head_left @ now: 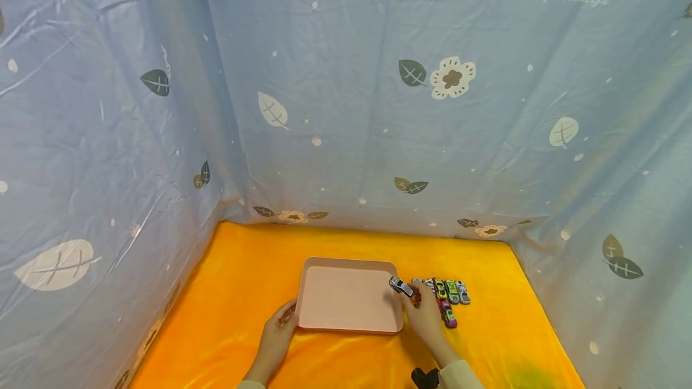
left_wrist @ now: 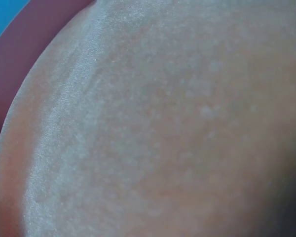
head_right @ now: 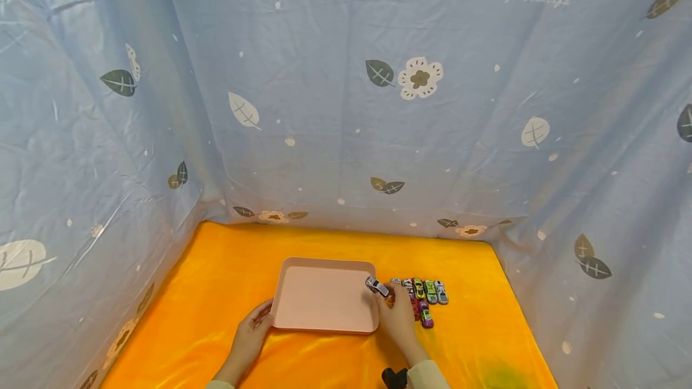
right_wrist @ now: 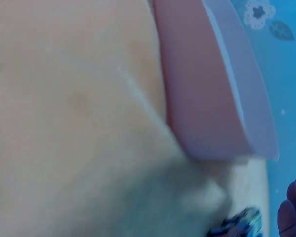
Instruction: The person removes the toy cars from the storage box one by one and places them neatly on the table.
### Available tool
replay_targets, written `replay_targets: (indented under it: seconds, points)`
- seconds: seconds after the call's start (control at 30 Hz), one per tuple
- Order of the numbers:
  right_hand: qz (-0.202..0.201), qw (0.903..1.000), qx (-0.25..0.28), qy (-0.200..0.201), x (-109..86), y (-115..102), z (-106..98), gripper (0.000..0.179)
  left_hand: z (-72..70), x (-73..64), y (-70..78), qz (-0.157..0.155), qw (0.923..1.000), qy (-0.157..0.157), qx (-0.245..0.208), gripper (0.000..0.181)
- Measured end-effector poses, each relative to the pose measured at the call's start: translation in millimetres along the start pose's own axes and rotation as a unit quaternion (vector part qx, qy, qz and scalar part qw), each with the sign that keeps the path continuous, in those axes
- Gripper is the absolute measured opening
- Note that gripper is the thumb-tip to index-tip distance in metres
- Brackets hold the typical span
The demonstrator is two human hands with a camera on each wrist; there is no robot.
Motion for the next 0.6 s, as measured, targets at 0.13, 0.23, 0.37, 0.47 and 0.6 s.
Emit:
replay_targets:
  seconds: [0.13,0.23,0.37,0.47,0.6]
  points:
    - [0.025,0.9996,0.011,0.002,-5.1,14.7,-4.8,0.030,-0.8,0.1,-1.5,-0.004,1.0000,0.004,0.004,0.042]
    - [0.031,0.9994,0.011,0.006,-8.0,22.4,-7.8,0.029,-1.3,0.2,-6.4,-0.007,0.9999,0.007,0.009,0.043]
    - [0.033,0.9992,0.010,0.018,-10.7,30.9,-11.9,0.028,-1.4,0.2,-10.3,-0.008,0.9999,0.011,0.010,0.044]
    - [0.032,0.9990,0.017,0.025,-11.1,36.3,-14.6,0.026,-1.4,0.8,-10.5,-0.002,0.9998,0.015,0.011,0.042]
    - [0.042,0.9984,0.025,0.029,-12.9,41.3,-19.8,0.027,-1.5,2.2,-10.5,0.004,0.9998,0.015,0.012,0.042]
Point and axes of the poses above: each hand's wrist, its own x-axis towards the middle knuckle, its own z-axis out of the palm, y = z × x, the point moved 7 cm from there along x, towards the middle knuckle, and after that the axes turned 5 degrees about -y, right-handed, at the moved point
